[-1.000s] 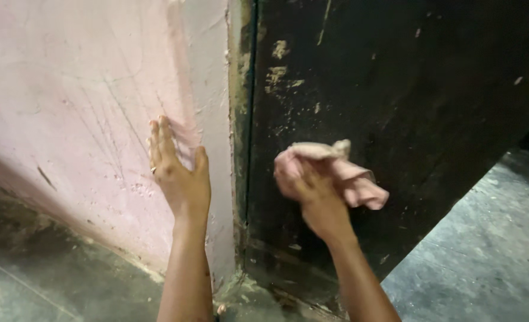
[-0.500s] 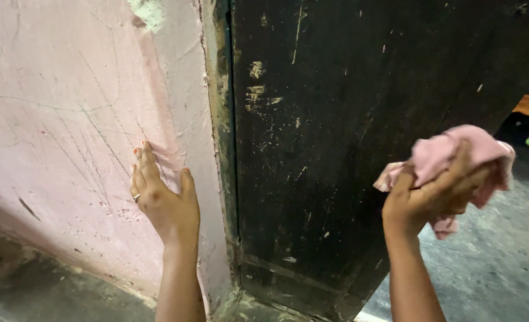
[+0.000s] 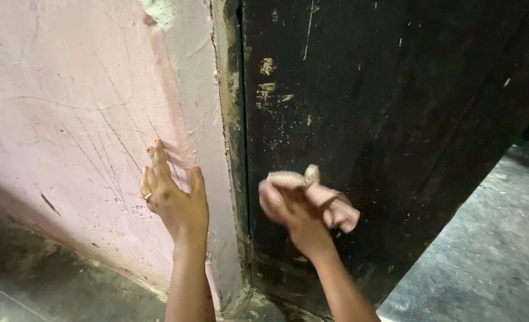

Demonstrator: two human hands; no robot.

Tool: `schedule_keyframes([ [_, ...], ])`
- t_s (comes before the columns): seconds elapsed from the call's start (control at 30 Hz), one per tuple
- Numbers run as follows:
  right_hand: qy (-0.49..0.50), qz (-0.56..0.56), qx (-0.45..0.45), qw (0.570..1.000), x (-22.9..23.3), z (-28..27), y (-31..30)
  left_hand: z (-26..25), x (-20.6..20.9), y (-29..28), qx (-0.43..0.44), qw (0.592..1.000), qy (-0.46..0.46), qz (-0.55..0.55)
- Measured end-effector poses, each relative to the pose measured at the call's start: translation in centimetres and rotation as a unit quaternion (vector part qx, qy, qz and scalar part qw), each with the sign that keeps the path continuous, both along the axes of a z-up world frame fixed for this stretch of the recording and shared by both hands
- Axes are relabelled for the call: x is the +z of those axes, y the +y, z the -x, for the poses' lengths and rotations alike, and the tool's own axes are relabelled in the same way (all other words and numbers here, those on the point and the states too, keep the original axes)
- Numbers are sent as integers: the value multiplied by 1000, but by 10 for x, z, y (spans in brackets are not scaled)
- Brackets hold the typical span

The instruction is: The person wipes the surface of a dark wooden door with a pink cloth, rubbing the upper and lower sections repeatedly by hand.

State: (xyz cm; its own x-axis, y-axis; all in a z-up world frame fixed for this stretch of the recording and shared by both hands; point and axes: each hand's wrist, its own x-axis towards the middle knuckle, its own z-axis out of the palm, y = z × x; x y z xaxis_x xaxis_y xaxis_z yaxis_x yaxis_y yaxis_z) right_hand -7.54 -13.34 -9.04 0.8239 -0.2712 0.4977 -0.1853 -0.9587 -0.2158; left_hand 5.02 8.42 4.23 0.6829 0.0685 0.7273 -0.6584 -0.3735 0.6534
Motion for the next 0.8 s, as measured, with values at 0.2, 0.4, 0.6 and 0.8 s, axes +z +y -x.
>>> schedule_keyframes([
  [0.2, 50, 61, 124, 989, -110, 20, 7, -1, 1, 0, -4, 1000, -9, 2],
  [0.4, 108, -241, 93, 960, -46, 13, 4, -3, -2, 4, 16, 997, -75, -9],
  [0.6, -149, 227, -83, 959, 85, 42, -12, 2, -26, -34, 9, 958, -286, -25],
  [0.8, -262, 144, -273, 915, 124, 88, -34, 35, -51, -66, -184, 938, -254, -150],
])
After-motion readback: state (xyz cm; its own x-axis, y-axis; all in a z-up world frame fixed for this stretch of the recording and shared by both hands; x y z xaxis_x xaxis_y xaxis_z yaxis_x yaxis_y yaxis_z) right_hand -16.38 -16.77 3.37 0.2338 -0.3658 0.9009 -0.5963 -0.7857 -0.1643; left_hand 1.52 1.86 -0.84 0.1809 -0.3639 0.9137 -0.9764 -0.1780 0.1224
